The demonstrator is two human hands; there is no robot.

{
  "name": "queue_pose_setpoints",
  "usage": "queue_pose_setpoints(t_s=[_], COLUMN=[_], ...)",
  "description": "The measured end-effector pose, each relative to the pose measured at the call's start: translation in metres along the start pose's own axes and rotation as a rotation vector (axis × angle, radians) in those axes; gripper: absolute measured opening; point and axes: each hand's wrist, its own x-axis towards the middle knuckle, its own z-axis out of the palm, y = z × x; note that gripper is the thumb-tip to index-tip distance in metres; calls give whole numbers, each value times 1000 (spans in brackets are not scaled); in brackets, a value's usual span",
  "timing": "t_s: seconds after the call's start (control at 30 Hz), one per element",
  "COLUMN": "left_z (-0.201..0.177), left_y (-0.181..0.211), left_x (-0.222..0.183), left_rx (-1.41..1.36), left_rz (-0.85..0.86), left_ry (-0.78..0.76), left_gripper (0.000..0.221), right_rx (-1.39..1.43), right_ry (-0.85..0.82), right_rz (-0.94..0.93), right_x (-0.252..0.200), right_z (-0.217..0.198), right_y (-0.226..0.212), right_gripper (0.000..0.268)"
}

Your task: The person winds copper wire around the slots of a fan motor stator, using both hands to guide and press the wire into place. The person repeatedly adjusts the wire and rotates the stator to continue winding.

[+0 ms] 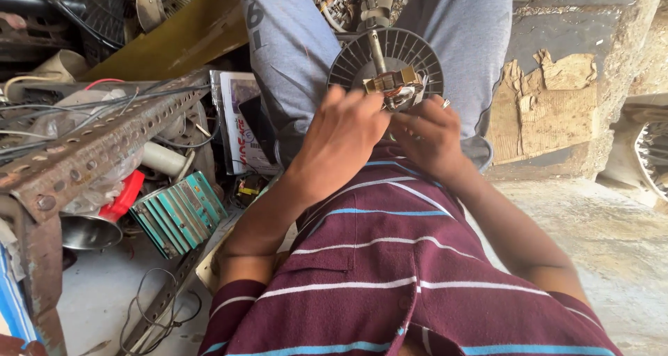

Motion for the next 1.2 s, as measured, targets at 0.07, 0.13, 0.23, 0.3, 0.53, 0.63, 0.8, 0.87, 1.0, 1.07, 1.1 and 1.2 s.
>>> queue_pose_setpoints(t_s=[0.07,0.13,0.23,0.3,0.53,0.63,0.8,0.87,1.0,1.07,1.1,1.2], left_z=[-2,4,25,40,79,82,92,98,106,108,108,107], left_y=[-4,-14,-50,-75,-108,-109,-109,-107,-104,-104,-105,-107], left_x=[20,51,95,107,71,64,56,53,52,48,47,44], left_rx=[37,88,88,62,-174,-219,-329,-320,-398,-404,-402,-322], left_rz=[48,78,10,-47,-218,-216,-192,-178,-186,-212,-220,-233], left_ry=[101,143,216,206,187,257,384,423,500,518,530,513], left_gripper=[11,12,11,12,14,16,16,15,12,12,13,15], right_rx=[143,299,347,285,-184,-221,-207,-225,-227,-263,-137,259], right_ry=[85,144,143,165,177,197,212,226,214,159,196,181], right_rz=[307,494,571,485,-231,-433,-395,-399,-346,-298,-214,3], right_x=[-3,2,3,11,42,50,40,38,37,33,33,21], right_z=[10,19,20,16,-9,-8,1,4,10,13,15,8], right_y=[0,2,1,2,15,22,26,26,22,24,29,47], right_gripper=[17,12,9,10,30,31,31,31,26,27,22,20])
